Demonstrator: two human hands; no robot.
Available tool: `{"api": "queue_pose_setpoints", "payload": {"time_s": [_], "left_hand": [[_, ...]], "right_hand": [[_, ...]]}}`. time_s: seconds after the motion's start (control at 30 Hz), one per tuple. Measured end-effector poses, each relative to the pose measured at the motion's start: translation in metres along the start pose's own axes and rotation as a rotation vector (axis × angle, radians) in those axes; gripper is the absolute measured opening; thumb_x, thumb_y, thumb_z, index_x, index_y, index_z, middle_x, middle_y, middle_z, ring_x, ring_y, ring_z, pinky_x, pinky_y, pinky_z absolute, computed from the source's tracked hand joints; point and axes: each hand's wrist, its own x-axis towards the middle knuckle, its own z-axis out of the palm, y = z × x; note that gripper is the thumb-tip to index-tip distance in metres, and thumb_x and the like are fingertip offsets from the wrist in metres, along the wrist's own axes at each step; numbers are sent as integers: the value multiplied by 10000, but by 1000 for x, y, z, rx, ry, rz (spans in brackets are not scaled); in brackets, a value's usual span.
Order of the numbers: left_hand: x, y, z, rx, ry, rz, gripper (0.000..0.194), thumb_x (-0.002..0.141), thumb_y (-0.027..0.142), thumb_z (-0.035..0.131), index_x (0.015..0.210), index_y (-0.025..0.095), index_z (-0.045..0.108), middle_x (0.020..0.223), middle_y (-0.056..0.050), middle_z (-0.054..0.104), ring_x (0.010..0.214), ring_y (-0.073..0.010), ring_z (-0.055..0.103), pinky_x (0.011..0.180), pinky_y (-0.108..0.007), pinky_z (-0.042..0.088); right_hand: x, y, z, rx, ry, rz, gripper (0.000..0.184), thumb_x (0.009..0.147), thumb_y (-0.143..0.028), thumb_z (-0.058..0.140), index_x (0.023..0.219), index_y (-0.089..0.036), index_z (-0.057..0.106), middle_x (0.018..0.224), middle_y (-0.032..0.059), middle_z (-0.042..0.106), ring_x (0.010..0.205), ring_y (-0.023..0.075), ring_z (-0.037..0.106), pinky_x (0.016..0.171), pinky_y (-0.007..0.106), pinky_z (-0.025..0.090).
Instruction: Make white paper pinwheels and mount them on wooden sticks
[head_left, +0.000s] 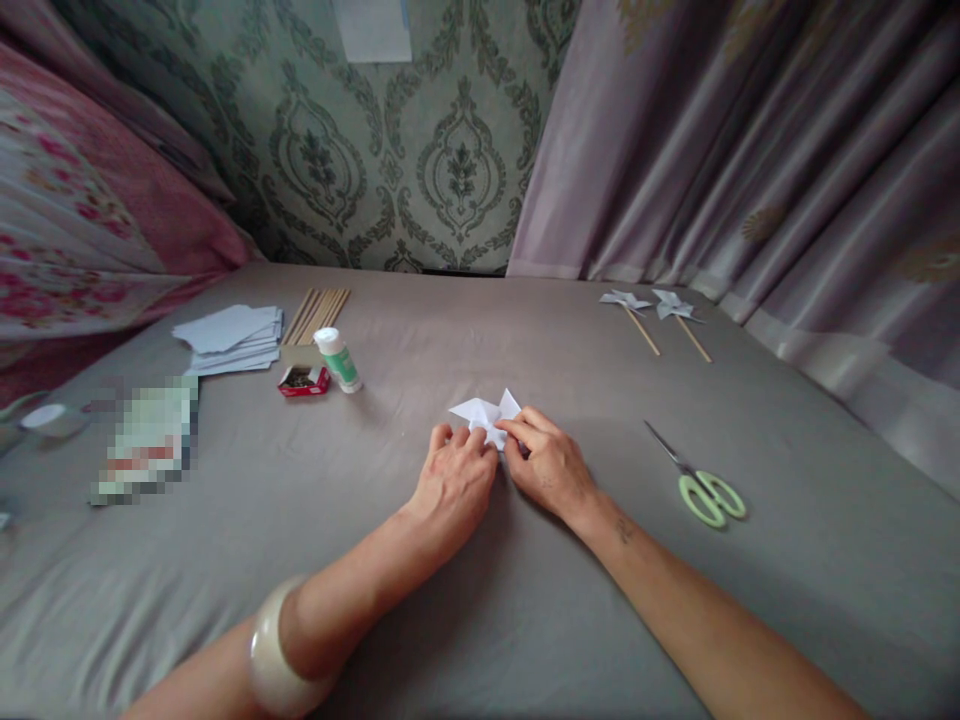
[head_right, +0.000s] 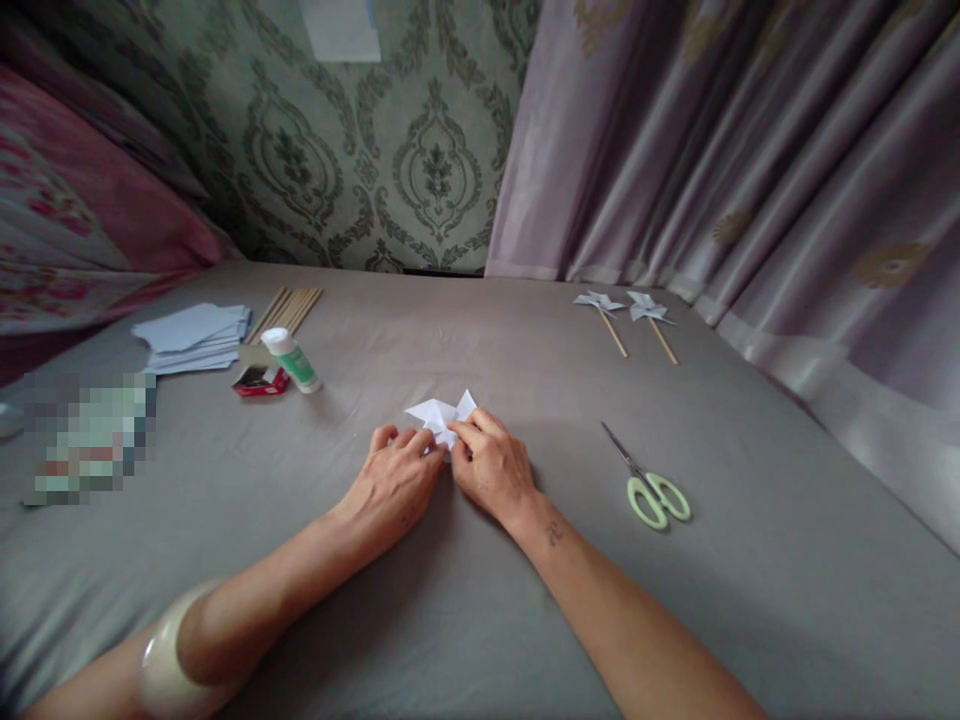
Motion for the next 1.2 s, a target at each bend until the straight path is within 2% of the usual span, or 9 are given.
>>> {"api": "queue_pose_setpoints", "payload": {"time_s": [0.23,0.4,0.5,0.57,0.67,0.77,0.9,1.07,1.2], "left_hand": [[-1,2,-5,-27,-27,-6,252,881,97,400,951,126,640,974,-114,623,938,-246,558,898,-425,339],[-1,2,-5,-16,-9,-7,251,881,89,391,880,135,638,936,-112,626,920,-244,564,902,-432,335],[-1,1,-2,-7,7,-2,235,871,88,411,863,144,638,919,-101,630,895,-234,567,892,-425,333],[-1,-1,0,4,17,1,228,871,92,418,861,143,640,903,-91,634,876,-228,569,892,-421,327],[-1,-2,1,29,47,13,241,884,103,406,838,144,640,884,-86,642,858,-222,574,899,-425,320],[-1,-3,0,48,50,24,257,889,107,399,813,146,641,897,-97,651,851,-217,578,895,-427,321],[-1,-4,-1,50,52,28,279,877,90,384,805,143,647,915,-109,657,838,-218,571,882,-438,329],[0,-7,0,47,98,33,282,867,83,385,842,158,655,937,-102,665,857,-219,560,891,-445,327],[2,-13,1,91,133,14,275,854,63,405,893,171,655,1002,-101,655,923,-222,554,896,-431,331]], "right_hand": [[0,-4,-2,-152,-104,-36,306,876,-160,456,1083,-223,673,972,60,636,909,178,594,731,249,458],[3,-12,-5,-241,-168,-83,262,887,-148,444,997,-202,676,972,94,621,931,201,578,742,275,455],[6,-13,-5,-213,-174,-81,267,882,-134,432,951,-193,683,971,107,623,936,205,579,741,279,459],[8,-7,-5,-101,-125,-49,279,864,-127,443,960,-200,693,963,88,639,902,184,598,748,265,464],[12,8,-7,87,89,41,310,840,-121,435,991,-179,699,929,66,677,803,148,624,750,239,468],[13,23,-14,80,251,201,312,818,-134,446,995,-141,703,921,93,711,762,167,644,747,260,474],[11,30,-18,13,139,371,319,808,-150,469,1033,-132,694,853,114,735,761,209,674,738,298,480],[9,25,-15,179,59,336,277,837,-227,504,1064,-170,652,814,67,739,710,169,677,675,258,482],[9,24,-16,264,36,335,310,784,-215,570,1090,-204,622,712,5,726,626,146,660,639,243,470]]}}
